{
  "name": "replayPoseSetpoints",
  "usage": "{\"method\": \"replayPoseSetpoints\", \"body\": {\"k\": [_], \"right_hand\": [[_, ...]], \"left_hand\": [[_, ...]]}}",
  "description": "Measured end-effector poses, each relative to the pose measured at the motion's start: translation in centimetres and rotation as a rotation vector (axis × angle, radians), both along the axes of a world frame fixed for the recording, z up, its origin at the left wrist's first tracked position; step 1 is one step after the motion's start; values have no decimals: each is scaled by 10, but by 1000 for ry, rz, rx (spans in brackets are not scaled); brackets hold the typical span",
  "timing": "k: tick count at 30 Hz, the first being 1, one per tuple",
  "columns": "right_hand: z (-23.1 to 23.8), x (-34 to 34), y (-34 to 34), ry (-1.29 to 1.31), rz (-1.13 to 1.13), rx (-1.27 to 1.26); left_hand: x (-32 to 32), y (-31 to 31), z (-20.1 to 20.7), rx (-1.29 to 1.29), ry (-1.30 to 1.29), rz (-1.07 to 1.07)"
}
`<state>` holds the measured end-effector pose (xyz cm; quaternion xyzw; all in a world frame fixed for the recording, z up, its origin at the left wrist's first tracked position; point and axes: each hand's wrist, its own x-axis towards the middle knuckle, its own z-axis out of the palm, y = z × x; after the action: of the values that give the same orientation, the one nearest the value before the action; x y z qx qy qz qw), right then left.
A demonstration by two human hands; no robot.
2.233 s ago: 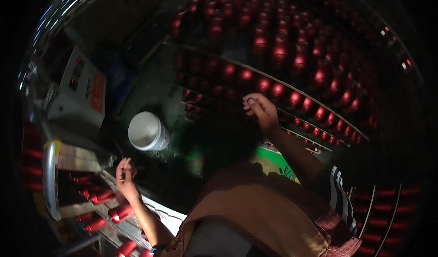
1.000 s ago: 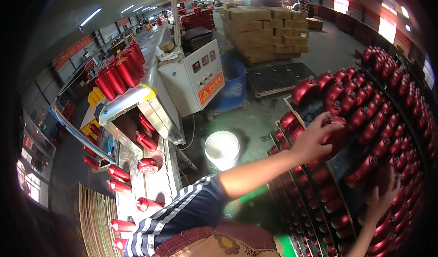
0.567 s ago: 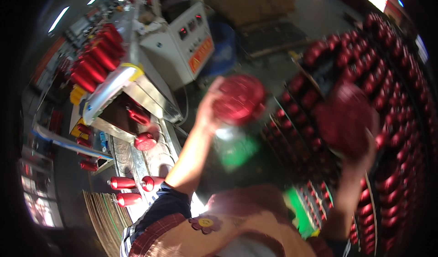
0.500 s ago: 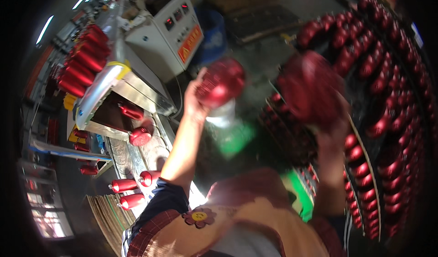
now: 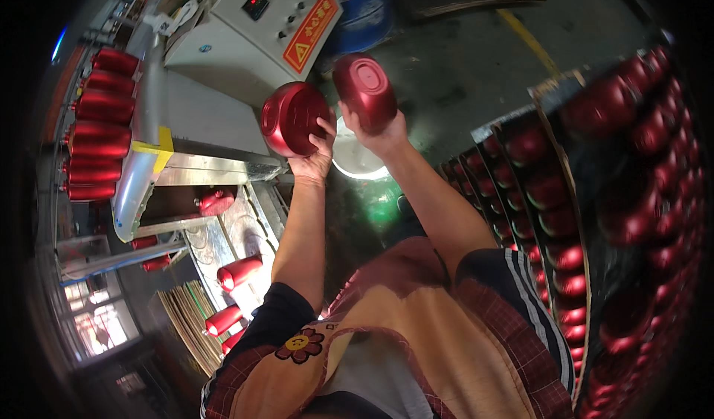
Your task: The person repeatedly picks up red cylindrical containers from a rack and places them onto a metal tray. They handle the containers one at a time, moving them between the rack and the tray in a repetitive cycle.
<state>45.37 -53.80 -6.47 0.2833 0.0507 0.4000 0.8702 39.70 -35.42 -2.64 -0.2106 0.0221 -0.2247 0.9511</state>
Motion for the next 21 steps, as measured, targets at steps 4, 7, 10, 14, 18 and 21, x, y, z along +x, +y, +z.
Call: {"method": "replayPoseSetpoints", "body": {"k": [4,7,10,14,18,21], "right_hand": [[-18,19,11,-9,65,88],[-20,10,7,38,172,87],[-16,8,3,107,280,23],[-5,18,-5,89,226,-40],[4,-7,-10,-142,327,-72],[20,-55,4,-284,296,-273]], "left_hand": [[5,5,-12,-20,64,127],[-12,0,-19,-42,29,214],[-22,-5,-18,-163,-107,205],[-34,-10,-3,-166,-134,271],[-112,2,2,66,-57,401],[-216,22,4,448,8,610]]}}
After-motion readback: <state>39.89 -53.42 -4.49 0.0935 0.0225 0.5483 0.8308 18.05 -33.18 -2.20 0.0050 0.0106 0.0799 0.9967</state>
